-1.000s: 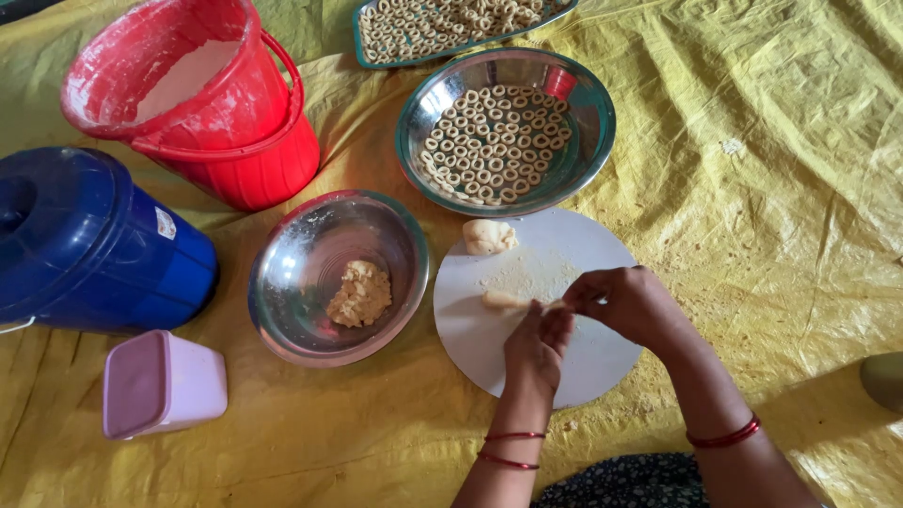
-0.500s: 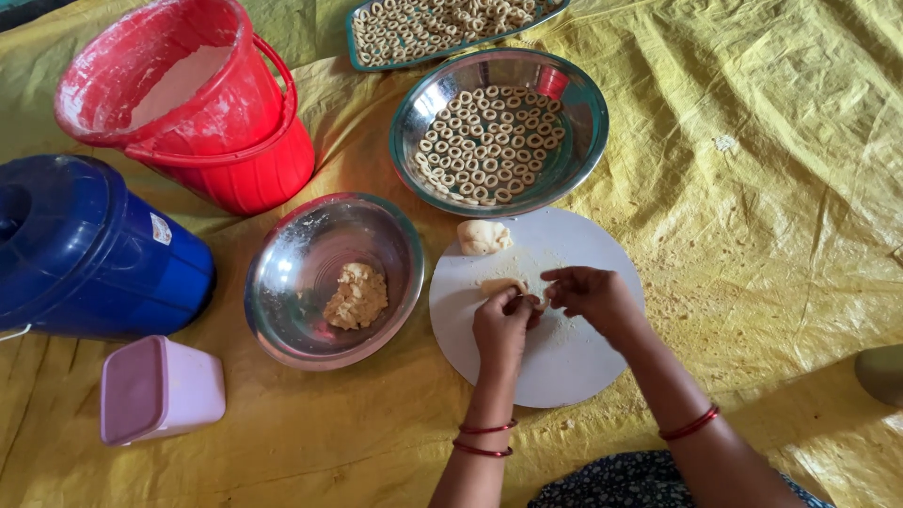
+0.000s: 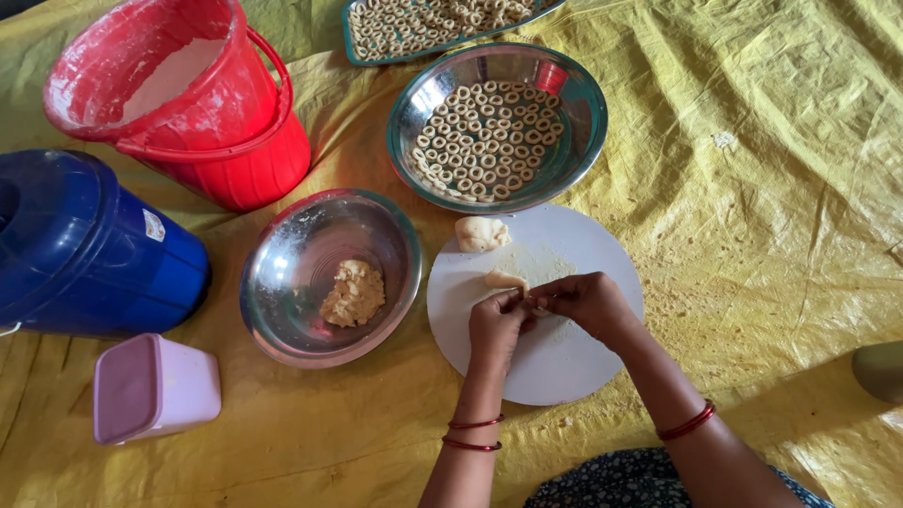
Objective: The person shapes small pieces of dough into ring shapes by hand. They roll the dough into a thin rope, join the ends to form a circle, and place the finished rings into a metal bowl.
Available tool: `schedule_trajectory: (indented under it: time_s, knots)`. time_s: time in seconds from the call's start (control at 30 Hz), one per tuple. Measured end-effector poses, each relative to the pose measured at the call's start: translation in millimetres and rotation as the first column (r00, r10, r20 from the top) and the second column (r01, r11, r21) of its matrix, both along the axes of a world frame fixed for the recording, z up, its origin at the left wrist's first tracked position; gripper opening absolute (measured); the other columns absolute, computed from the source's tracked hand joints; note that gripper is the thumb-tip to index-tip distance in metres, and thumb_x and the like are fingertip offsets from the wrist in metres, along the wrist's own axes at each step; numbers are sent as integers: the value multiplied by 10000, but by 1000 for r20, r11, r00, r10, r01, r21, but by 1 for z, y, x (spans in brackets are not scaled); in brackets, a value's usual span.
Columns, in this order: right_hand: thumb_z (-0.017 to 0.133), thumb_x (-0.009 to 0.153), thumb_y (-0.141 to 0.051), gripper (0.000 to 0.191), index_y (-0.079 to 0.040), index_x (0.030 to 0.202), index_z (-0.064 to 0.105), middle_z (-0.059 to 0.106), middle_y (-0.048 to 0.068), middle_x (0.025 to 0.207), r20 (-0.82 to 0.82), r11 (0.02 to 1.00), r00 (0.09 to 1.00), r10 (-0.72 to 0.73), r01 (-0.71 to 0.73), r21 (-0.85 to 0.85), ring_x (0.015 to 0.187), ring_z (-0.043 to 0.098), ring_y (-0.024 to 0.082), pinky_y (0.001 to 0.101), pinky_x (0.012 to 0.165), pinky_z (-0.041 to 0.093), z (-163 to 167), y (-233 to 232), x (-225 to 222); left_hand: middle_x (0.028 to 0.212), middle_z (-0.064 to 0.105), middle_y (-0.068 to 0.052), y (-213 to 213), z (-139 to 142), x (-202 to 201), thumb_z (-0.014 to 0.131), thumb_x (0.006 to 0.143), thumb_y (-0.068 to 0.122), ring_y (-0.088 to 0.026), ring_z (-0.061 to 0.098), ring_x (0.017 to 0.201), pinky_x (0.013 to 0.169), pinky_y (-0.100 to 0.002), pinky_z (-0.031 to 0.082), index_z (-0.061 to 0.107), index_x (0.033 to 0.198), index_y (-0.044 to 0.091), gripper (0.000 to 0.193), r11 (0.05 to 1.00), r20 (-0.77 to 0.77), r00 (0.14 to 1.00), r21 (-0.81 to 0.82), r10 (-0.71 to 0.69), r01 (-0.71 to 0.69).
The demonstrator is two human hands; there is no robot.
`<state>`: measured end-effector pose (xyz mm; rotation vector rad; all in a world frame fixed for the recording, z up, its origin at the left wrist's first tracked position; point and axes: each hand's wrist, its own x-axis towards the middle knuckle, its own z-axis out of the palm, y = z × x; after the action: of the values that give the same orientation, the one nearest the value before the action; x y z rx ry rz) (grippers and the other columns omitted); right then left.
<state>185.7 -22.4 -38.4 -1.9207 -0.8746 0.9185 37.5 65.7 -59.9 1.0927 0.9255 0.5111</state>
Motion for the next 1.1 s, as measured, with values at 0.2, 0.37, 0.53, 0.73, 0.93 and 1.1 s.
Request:
schedule_trajectory:
  time_s: [0.2, 0.37, 0.53, 0.73, 0.93, 1.1]
  knots:
    - [817, 814, -69, 286, -30, 1095, 778, 800, 60, 884, 17, 996, 999, -48, 47, 69, 796, 736, 97, 269, 745, 611, 12, -1, -4, 897, 773, -95, 0, -6, 1, 718, 909, 58, -133, 728, 737, 689, -274, 633, 753, 1071, -48, 197, 994, 73, 997, -103, 39, -32]
    - [808, 820, -45, 231, 7, 1043, 780, 805, 47, 934, -49, 988, 996, -77, 83, 128, 853, 751, 114, 268, 776, 624, 13, 0, -2, 893, 775, -97, -3, -1, 1, 719, 906, 53, -159, 756, 786, 706, -293, 651, 727, 1083, -71, 216, 984, 123, 990, -169, 71, -50]
    - [829, 817, -54, 229, -17, 1039, 788, 811, 59, 923, 24, 997, 997, -77, 76, 10, 862, 774, 133, 293, 783, 631, 23, -2, -4, 885, 764, -118, -3, 5, -3, 720, 933, 102, -172, 762, 778, 705, -310, 655, 726, 1056, -61, 204, 973, 144, 987, -229, 72, -37]
    - [801, 817, -36, 264, -20, 1078, 762, 808, 48, 927, 93, 994, 996, -11, 1, 110, 872, 774, 117, 285, 821, 654, 28, -2, -9, 865, 778, -148, -3, 8, -6, 708, 948, 169, -190, 761, 717, 674, -320, 657, 731, 1015, -57, 237, 957, 118, 991, -290, 66, -30]
    - [773, 835, -21, 302, -39, 1133, 725, 809, 50, 919, 154, 991, 988, 32, -51, 127, 872, 781, 125, 286, 821, 659, 29, -1, -10, 839, 778, -144, -1, 5, -9, 731, 936, 143, -174, 747, 689, 655, -299, 639, 755, 993, -67, 219, 975, 86, 996, -223, 17, 3]
    - [763, 844, -18, 354, -77, 1184, 683, 808, 40, 914, 235, 987, 968, 83, -111, 112, 874, 785, 127, 299, 813, 646, 33, -1, -15, 828, 779, -154, 1, 3, -12, 743, 912, 123, -176, 743, 678, 664, -300, 651, 776, 982, -77, 214, 973, 68, 998, -230, -10, 26]
